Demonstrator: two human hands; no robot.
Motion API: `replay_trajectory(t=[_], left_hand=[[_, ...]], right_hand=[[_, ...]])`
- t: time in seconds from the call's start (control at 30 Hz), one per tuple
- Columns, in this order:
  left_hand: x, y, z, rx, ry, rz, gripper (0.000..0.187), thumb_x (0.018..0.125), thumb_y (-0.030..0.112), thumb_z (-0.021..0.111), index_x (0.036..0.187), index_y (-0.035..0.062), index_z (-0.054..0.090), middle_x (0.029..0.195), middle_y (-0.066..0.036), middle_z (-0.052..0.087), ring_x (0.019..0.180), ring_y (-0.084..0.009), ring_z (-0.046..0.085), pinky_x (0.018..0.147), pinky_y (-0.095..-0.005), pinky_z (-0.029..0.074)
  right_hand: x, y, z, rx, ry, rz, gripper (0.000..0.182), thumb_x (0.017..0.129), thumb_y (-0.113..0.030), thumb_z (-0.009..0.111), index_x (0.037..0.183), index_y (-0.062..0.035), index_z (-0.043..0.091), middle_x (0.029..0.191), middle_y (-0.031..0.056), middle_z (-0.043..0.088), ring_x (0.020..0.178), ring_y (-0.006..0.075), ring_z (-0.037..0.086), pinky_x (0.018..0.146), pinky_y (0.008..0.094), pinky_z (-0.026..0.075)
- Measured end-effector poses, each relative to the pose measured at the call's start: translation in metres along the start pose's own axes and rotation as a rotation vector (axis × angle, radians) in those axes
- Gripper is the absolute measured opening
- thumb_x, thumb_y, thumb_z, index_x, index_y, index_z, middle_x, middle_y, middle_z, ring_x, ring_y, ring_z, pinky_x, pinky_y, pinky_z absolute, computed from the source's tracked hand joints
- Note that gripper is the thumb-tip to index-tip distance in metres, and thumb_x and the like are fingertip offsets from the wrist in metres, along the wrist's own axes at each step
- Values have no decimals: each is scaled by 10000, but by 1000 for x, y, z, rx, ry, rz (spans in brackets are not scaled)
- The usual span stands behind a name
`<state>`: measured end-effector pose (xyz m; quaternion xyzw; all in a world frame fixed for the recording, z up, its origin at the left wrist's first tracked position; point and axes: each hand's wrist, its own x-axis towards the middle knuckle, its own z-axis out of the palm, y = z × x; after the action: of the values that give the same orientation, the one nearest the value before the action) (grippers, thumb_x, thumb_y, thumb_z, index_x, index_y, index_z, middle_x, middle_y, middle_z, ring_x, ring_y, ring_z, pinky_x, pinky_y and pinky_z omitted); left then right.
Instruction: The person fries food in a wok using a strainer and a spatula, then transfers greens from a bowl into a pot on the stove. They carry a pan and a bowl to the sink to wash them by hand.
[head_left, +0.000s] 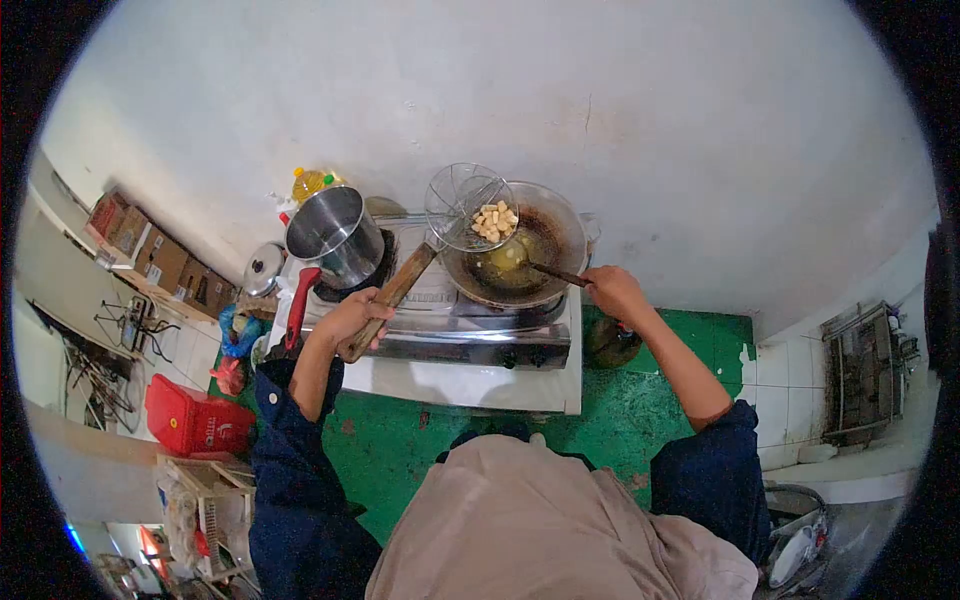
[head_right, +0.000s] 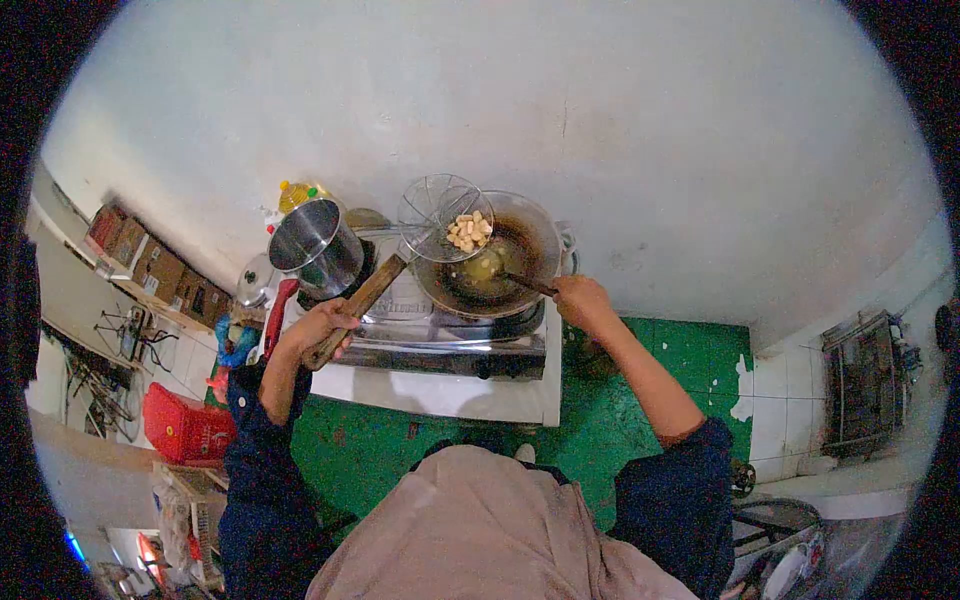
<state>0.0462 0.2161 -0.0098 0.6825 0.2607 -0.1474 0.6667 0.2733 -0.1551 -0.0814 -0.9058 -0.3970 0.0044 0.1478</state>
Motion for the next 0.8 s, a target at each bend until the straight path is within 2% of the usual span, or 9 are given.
replay_trajectory(t=[0.13, 0.23, 0.33, 0.53, 0.63, 0.8], left_hand=[[2, -3, -1, 7, -5, 16, 191, 836, 107, 569, 978, 75, 445, 643, -31, 485, 480, -131, 519, 365, -259, 441], [-1, 1, 3, 1, -4, 1, 203, 831, 107, 574, 987, 76, 447, 652, -26, 485, 488, -128, 521, 369, -258, 445], [-2, 2, 5, 8, -7, 2, 206, 828, 111, 579, 983, 74, 450, 658, -24, 486, 493, -127, 523, 377, -261, 457], [8, -7, 2, -2, -30, 39, 201, 818, 107, 589, 963, 62, 458, 670, -25, 489, 507, -125, 532, 384, -265, 469], [11, -8, -1, 26, -44, 29, 207, 816, 103, 590, 969, 56, 459, 675, -25, 492, 516, -125, 536, 386, -266, 471], [16, -11, 2, 21, -64, 3, 224, 825, 106, 583, 994, 53, 446, 659, -32, 494, 506, -135, 539, 380, -271, 467]], right_hand=[[-2, -5, -9, 101, -22, 79, 248, 766, -176, 552, 982, -108, 654, 844, 169, 631, 804, 359, 590, 728, 459, 467], [-3, -8, -24, 131, -114, 190, 266, 755, -187, 581, 998, -113, 658, 892, 187, 635, 837, 366, 602, 755, 450, 482], [-6, 6, -34, 104, -95, 27, 271, 744, -177, 598, 998, -110, 661, 855, 188, 638, 818, 356, 614, 741, 440, 485], [-10, 17, -87, 243, -248, 182, 235, 737, -166, 608, 949, -92, 678, 740, 153, 648, 721, 295, 637, 694, 391, 495], [-2, 15, -122, 272, -251, 281, 211, 743, -167, 603, 927, -107, 689, 695, 132, 647, 681, 290, 633, 678, 381, 496], [22, -6, -145, -33, -23, 34, 198, 751, -167, 585, 909, -97, 682, 796, 159, 648, 736, 295, 633, 681, 408, 499]])
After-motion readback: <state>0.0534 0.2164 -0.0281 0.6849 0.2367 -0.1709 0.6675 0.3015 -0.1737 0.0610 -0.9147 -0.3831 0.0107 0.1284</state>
